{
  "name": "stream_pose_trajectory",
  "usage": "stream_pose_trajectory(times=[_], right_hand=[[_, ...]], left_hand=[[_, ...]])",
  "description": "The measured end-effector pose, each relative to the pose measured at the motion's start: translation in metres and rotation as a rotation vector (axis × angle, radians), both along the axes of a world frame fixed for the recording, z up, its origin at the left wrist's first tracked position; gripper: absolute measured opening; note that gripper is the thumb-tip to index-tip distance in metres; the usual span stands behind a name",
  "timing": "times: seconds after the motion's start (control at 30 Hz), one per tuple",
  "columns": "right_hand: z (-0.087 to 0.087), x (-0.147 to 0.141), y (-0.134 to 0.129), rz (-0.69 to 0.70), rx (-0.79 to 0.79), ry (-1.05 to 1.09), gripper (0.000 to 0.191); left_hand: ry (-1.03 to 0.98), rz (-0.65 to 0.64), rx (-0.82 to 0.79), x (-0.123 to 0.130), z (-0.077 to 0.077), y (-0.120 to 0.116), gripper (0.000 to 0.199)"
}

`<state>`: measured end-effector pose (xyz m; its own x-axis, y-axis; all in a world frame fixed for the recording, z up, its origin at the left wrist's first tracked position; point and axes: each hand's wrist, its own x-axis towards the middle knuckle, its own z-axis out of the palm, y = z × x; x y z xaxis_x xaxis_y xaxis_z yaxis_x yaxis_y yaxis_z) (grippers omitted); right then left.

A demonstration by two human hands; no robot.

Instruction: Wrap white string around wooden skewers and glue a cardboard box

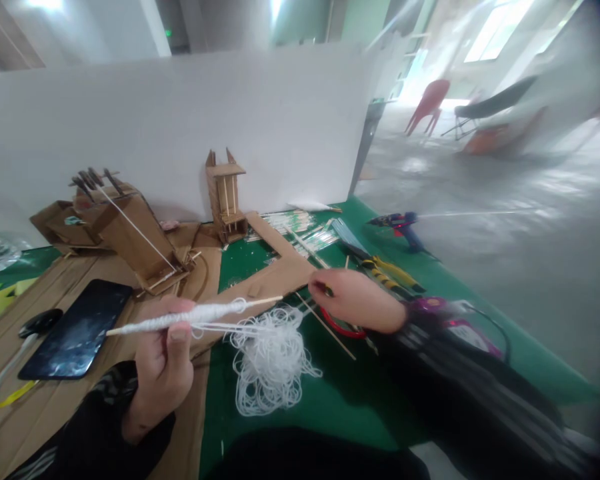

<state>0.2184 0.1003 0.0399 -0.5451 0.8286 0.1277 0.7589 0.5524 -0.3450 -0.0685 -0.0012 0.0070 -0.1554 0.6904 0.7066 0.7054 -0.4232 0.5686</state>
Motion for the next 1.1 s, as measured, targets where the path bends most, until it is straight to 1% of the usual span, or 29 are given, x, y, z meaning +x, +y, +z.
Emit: stream_pose_trajectory(times=[0.07,0.13,0.2,0.27,0.3,0.37,0.4,0.47,0.57,0.63,0.7,0.77,0.83,0.97,1.03,1.1], right_hand=[[0.001,-0.004,-0.002,0.035,0.103,0.262,0.020],[0.002,-0.010,-0.008,0.170,0.152,0.498,0.021],[0.001,-0.017,-0.017,0.321,0.127,0.545,0.021],[-0.002,-0.023,-0.025,0.398,0.094,0.488,0.022],[-0.004,-0.026,-0.029,0.414,0.081,0.463,0.021],[-0.008,-0.030,-0.035,0.405,0.048,0.448,0.018],[-0.010,-0.032,-0.036,0.388,0.027,0.460,0.017],[-0.012,-0.034,-0.039,0.345,-0.010,0.500,0.018],[-0.014,-0.037,-0.042,0.341,-0.046,0.535,0.019],[-0.016,-0.038,-0.044,0.376,-0.068,0.531,0.020],[-0.018,-0.039,-0.045,0.415,-0.095,0.510,0.021],[-0.019,-0.039,-0.046,0.425,-0.119,0.481,0.021],[-0.019,-0.039,-0.046,0.395,-0.122,0.471,0.020],[-0.019,-0.038,-0.044,0.278,-0.080,0.484,0.019],[-0.018,-0.037,-0.043,0.241,-0.076,0.482,0.019],[-0.017,-0.036,-0.042,0.221,-0.079,0.499,0.019]], left_hand=[[-0.075,-0.030,0.044,0.004,0.002,0.000,0.020],[-0.085,-0.063,0.019,0.009,0.004,-0.001,0.020],[-0.050,-0.093,-0.025,0.013,0.004,-0.004,0.020],[-0.017,-0.128,-0.053,0.015,0.004,-0.006,0.020],[-0.015,-0.146,-0.056,0.016,0.003,-0.007,0.020],[-0.068,-0.189,-0.076,0.017,0.001,-0.008,0.019],[-0.135,-0.232,-0.111,0.019,0.001,-0.008,0.020],[-0.355,-0.376,-0.227,0.024,0.001,-0.006,0.030],[-0.717,-0.634,-0.434,0.034,0.004,-0.001,0.056],[-0.856,-0.777,-0.557,0.039,0.008,0.001,0.063],[-0.941,-0.881,-0.691,0.040,0.012,0.002,0.061],[-0.994,-0.920,-0.781,0.038,0.016,0.001,0.056],[-1.020,-0.925,-0.812,0.034,0.018,0.000,0.053],[-1.039,-0.954,-0.902,0.027,0.019,0.000,0.062],[-1.033,-0.945,-0.956,0.026,0.018,0.001,0.063],[-1.016,-0.920,-0.983,0.026,0.016,0.003,0.058]])
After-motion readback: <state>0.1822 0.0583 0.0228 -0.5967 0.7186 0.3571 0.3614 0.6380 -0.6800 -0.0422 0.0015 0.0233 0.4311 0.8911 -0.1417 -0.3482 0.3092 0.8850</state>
